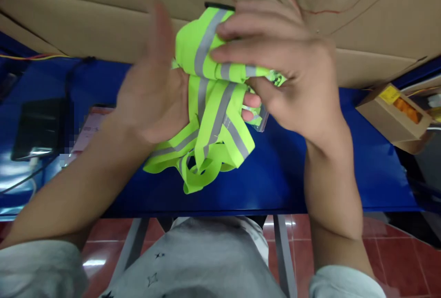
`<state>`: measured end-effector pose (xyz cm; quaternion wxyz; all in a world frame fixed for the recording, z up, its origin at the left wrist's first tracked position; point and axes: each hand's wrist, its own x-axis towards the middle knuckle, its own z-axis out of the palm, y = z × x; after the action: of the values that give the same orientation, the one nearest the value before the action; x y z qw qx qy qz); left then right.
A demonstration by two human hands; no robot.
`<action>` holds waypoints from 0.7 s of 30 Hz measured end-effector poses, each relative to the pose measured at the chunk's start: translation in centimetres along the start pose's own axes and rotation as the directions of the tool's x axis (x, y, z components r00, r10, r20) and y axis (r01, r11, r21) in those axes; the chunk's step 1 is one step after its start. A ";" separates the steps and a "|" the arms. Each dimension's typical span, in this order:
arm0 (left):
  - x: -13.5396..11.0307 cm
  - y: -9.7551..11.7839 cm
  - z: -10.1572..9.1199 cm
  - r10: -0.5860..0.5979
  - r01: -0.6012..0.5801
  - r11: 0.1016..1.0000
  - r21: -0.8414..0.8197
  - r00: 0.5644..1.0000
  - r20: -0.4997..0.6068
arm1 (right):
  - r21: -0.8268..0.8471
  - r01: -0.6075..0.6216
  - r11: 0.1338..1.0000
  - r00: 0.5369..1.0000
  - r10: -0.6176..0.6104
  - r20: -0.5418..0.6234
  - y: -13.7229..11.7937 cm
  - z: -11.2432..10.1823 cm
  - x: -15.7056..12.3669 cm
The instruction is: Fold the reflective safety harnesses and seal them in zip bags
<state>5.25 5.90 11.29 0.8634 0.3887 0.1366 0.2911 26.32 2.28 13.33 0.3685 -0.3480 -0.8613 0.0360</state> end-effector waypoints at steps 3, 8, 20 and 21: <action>0.3 -0.8 -0.8 0.030 -0.026 0.998 0.059 0.997 -0.074 | 0.117 -0.039 0.992 0.981 0.016 0.194 -0.4 -0.7 -0.2; 0.3 -1.8 -2.1 0.117 -0.110 0.983 0.148 0.993 -0.035 | 0.438 -0.289 0.851 0.927 0.363 -0.093 -0.2 0.4 -0.4; 1.1 -1.8 -1.5 0.116 -0.116 0.993 -0.003 0.993 0.026 | -0.003 -0.190 0.982 0.940 0.181 -0.291 -1.7 2.2 0.2; 1.0 -1.6 -1.4 0.115 -0.115 0.993 -0.030 0.993 0.017 | 0.010 -0.207 0.978 0.935 0.201 -0.294 -1.9 2.1 0.2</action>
<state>6.03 6.51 9.15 0.8521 0.3860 0.1017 0.3386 23.75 1.35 12.53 0.4826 -0.4408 -0.7567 0.0129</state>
